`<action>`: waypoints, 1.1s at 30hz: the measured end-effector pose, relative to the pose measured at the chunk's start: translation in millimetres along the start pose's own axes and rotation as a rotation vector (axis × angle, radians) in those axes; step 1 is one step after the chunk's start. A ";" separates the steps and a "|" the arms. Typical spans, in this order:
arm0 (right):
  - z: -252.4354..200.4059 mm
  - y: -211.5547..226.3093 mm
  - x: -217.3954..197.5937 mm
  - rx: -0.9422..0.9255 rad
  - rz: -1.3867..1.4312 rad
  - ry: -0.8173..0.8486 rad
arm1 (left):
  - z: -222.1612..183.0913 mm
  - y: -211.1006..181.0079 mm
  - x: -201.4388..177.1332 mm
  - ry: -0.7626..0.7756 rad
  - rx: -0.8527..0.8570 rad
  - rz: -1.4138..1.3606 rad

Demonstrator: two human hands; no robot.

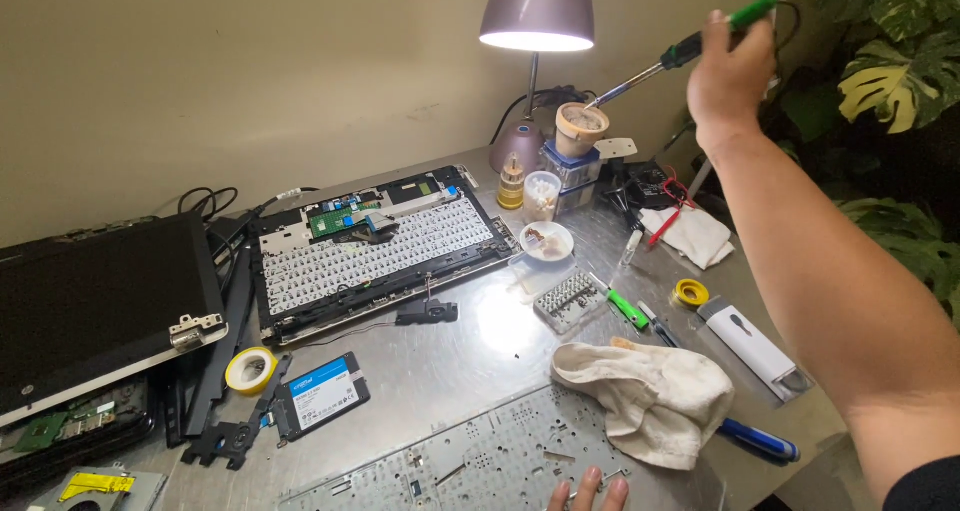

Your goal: Cleaning a laptop keyboard frame and using a soldering iron to melt plastic rivets to secure the keyboard.

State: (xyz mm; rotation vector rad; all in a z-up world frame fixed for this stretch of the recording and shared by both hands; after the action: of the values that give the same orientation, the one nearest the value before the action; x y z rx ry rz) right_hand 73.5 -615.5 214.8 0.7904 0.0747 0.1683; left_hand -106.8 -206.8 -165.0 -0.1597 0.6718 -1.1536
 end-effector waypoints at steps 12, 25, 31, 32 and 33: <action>-104.8 65.7 -31.0 0.399 0.597 0.213 | 66.6 -42.7 -60.1 0.208 0.366 -0.088; -268.6 26.6 10.7 0.554 0.504 0.696 | 85.9 -50.0 -82.2 0.904 0.462 -0.163; -282.9 -38.4 -9.6 0.594 0.617 0.460 | 97.4 -46.8 -83.2 0.889 0.344 -0.161; -286.6 -37.9 -14.6 0.628 0.558 0.460 | 99.3 -48.2 -84.6 0.848 0.338 -0.165; -290.0 -37.3 -20.0 0.660 0.499 0.460 | 101.0 -49.8 -85.8 0.808 0.333 -0.169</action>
State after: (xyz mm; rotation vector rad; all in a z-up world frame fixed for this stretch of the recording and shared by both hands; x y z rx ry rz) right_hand 20.8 -441.7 -15.2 1.4093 0.3824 0.8283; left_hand -109.1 -173.8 -27.3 0.5733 1.1689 -1.4778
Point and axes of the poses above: each hand's wrist, its own z-axis towards the middle knuckle, its own x-axis out of the palm, y = z × x, the point moved 9 cm from there along z, towards the middle knuckle, and after that the axes turned 2 degrees about -y, right-handed, at the moved point
